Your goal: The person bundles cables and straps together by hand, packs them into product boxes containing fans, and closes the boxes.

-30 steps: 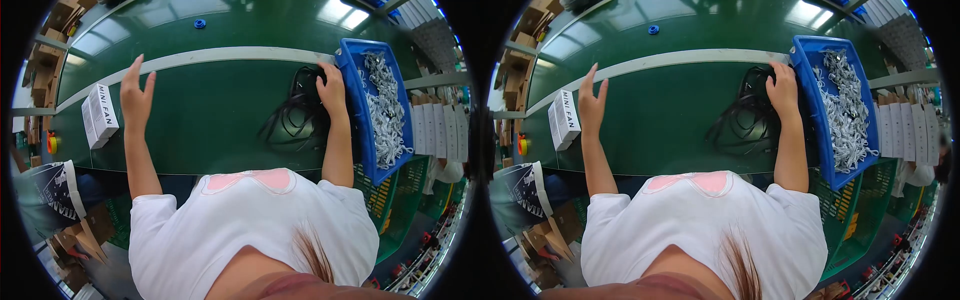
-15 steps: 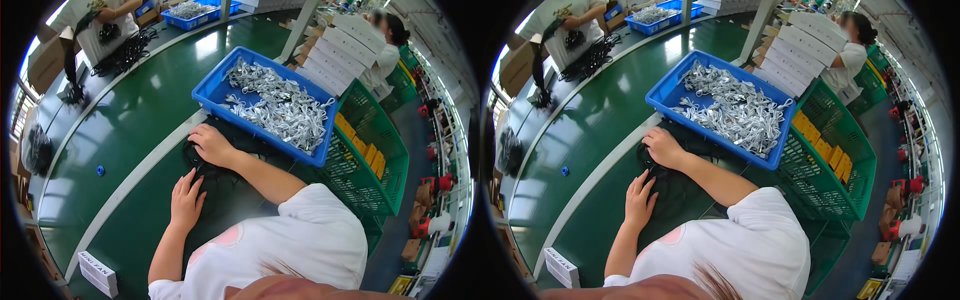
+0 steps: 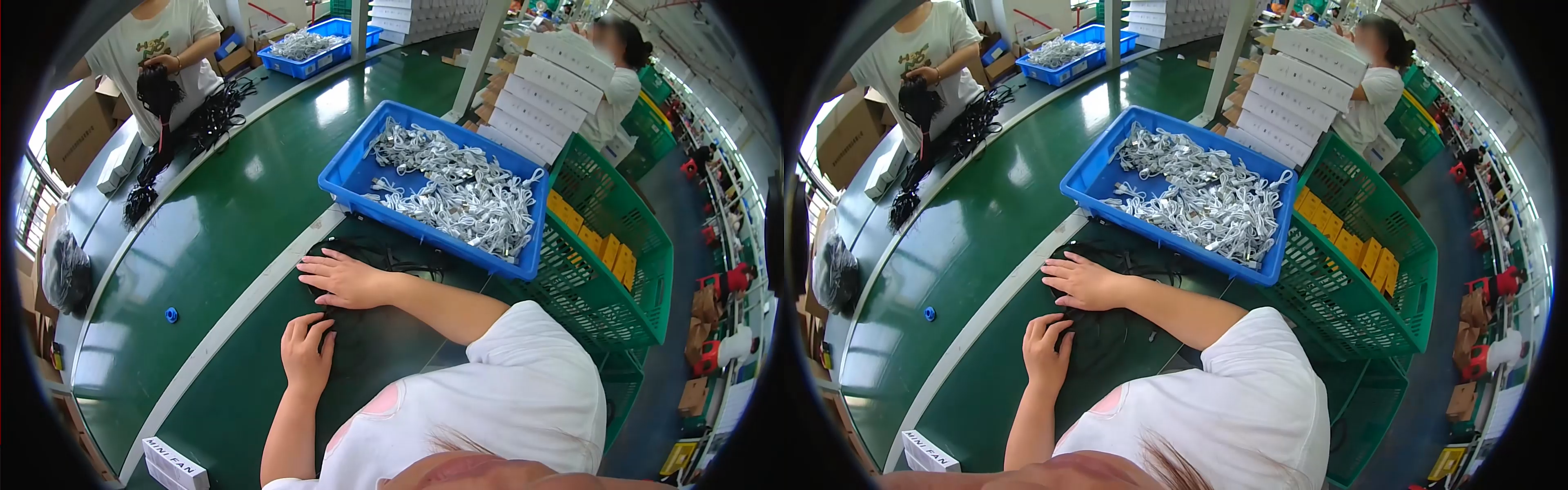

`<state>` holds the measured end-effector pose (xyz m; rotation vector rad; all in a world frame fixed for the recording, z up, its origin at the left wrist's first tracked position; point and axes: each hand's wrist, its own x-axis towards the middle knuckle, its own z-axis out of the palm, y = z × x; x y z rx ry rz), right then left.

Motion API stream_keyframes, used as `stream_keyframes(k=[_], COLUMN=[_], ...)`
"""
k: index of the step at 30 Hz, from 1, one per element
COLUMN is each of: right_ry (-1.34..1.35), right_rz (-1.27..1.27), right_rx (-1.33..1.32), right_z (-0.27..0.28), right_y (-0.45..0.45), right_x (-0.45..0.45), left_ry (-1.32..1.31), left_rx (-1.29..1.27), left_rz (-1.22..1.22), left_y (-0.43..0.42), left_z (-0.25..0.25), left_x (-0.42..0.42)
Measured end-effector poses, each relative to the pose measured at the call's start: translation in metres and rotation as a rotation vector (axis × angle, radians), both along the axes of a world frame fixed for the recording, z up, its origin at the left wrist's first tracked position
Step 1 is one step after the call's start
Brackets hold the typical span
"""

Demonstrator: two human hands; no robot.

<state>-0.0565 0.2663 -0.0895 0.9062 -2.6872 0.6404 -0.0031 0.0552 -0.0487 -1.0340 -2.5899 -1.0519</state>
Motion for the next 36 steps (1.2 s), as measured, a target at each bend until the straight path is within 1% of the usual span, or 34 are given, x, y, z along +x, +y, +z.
stream_keyframes(k=[2, 3, 7, 13, 17, 19, 20, 22, 23, 24, 25, 27, 29, 30, 32, 34, 35, 36], right_ry=[-0.056, -0.055, -0.058, -0.058, -0.047, -0.006, -0.026, 0.058, 0.051, 0.100, 0.106, 0.109, 0.130, 0.124, 0.107, 0.101, 0.104, 0.107], right_rz=[0.007, 0.009, -0.003, -0.004, -0.011, -0.027, -0.006, -0.051, -0.048, -0.044, -0.038, -0.045, -0.068, -0.075, -0.098, -0.096, -0.102, -0.110], right_rx=[0.026, 0.029, 0.053, 0.016, 0.045, 0.037, 0.027, 0.006, -0.003, -0.020, -0.032, -0.032, -0.028, -0.033, -0.004, -0.010, -0.013, -0.016], right_z=[-0.002, -0.001, 0.002, 0.003, 0.007, 0.000, -0.001, -0.003, -0.002, -0.007, -0.003, 0.006, 0.005, 0.004, 0.005, 0.004, 0.004, 0.003], right_y=[0.001, 0.000, 0.001, 0.002, 0.002, 0.003, 0.001, 0.002, 0.002, 0.002, 0.002, 0.000, -0.001, 0.000, -0.001, -0.001, -0.001, -0.001], right_x=[-0.003, -0.003, -0.003, -0.005, -0.005, -0.008, -0.008, -0.011, -0.013, -0.017, -0.018, -0.020, -0.023, -0.024, -0.025, -0.026, -0.027, -0.027], left_ry=[-0.018, -0.017, -0.099, -0.213, -0.885, -0.807, -0.818, -0.735, -0.711, -0.679, -0.609, -0.645, -0.608, -0.611, -0.379, -0.129, -0.129, 0.107], left_rx=[0.061, 0.064, 0.213, 0.313, 0.748, 0.770, 0.770, 1.009, 1.105, 1.202, 1.235, 1.440, 1.515, 1.521, 1.430, 1.653, 1.655, 1.671], left_rz=[0.006, 0.008, 0.083, 0.049, 0.018, -0.142, -0.112, -0.331, -0.424, -0.504, -0.556, -0.558, -0.660, -0.614, -0.794, -0.660, -0.650, -0.511], left_y=[-0.001, -0.001, -0.002, -0.006, -0.009, -0.007, -0.007, -0.010, -0.016, -0.025, -0.036, -0.066, -0.103, -0.124, -0.157, -0.167, -0.172, -0.178], left_z=[0.001, 0.001, -0.001, -0.006, 0.003, 0.035, 0.054, 0.091, 0.104, 0.115, 0.126, 0.144, 0.156, 0.158, 0.167, 0.180, 0.183, 0.185], left_x=[-0.001, -0.001, -0.001, -0.003, 0.008, 0.008, 0.009, 0.009, 0.007, 0.006, 0.005, 0.011, 0.008, 0.010, 0.012, 0.038, 0.045, 0.051])
